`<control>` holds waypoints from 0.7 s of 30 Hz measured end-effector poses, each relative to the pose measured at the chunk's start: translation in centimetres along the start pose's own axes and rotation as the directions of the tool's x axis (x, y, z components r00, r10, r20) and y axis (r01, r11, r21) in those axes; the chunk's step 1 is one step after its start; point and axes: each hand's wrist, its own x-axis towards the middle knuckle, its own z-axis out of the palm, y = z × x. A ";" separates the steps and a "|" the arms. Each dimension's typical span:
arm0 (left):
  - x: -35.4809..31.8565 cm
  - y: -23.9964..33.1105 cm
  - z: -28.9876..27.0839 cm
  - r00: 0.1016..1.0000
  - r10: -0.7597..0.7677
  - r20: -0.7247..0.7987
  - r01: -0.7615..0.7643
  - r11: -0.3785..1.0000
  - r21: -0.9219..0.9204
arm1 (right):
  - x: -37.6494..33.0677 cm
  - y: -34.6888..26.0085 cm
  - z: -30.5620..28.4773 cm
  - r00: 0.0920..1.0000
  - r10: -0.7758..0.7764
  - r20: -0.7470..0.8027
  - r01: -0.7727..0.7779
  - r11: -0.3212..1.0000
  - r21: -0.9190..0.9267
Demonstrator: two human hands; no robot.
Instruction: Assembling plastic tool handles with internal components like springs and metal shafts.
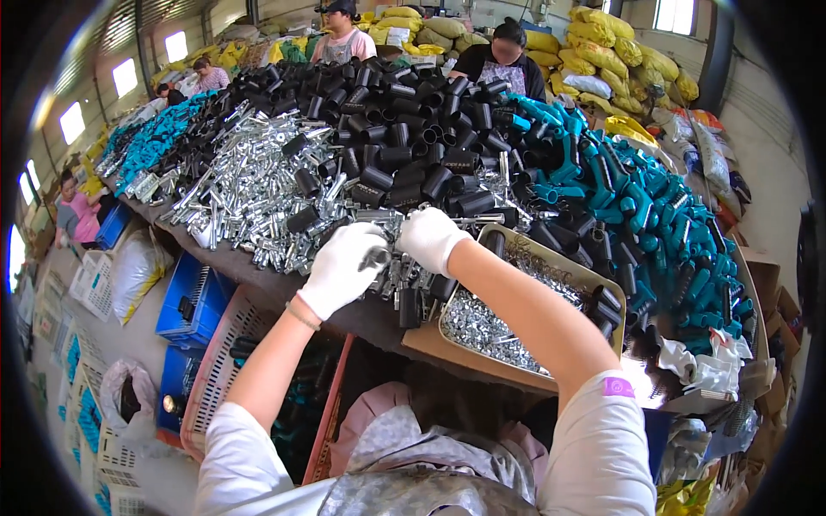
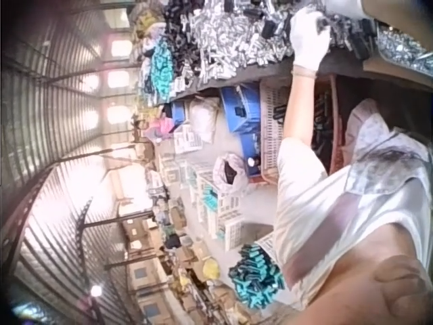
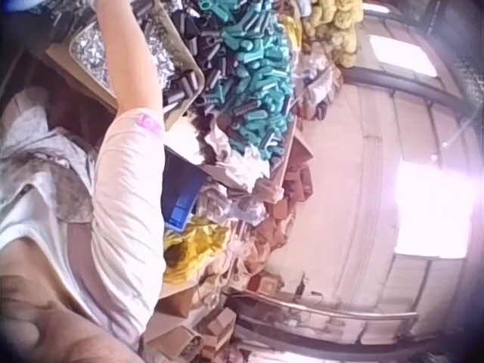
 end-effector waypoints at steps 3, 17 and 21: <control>-2.5 1.0 -0.3 0.820 -0.566 0.082 0.502 0.643 -0.578 | -0.1 -0.2 0.0 0.985 -0.160 0.059 0.167 0.975 -0.147; -7.1 10.5 0.1 0.754 -0.593 0.282 0.618 0.495 -0.611 | -13.2 -4.4 -5.6 0.731 0.676 -0.092 0.090 0.039 0.995; -7.4 12.7 -0.8 0.837 -0.346 0.423 0.543 0.622 -0.564 | -19.7 -10.8 -3.9 0.717 0.681 0.148 0.172 -0.378 0.910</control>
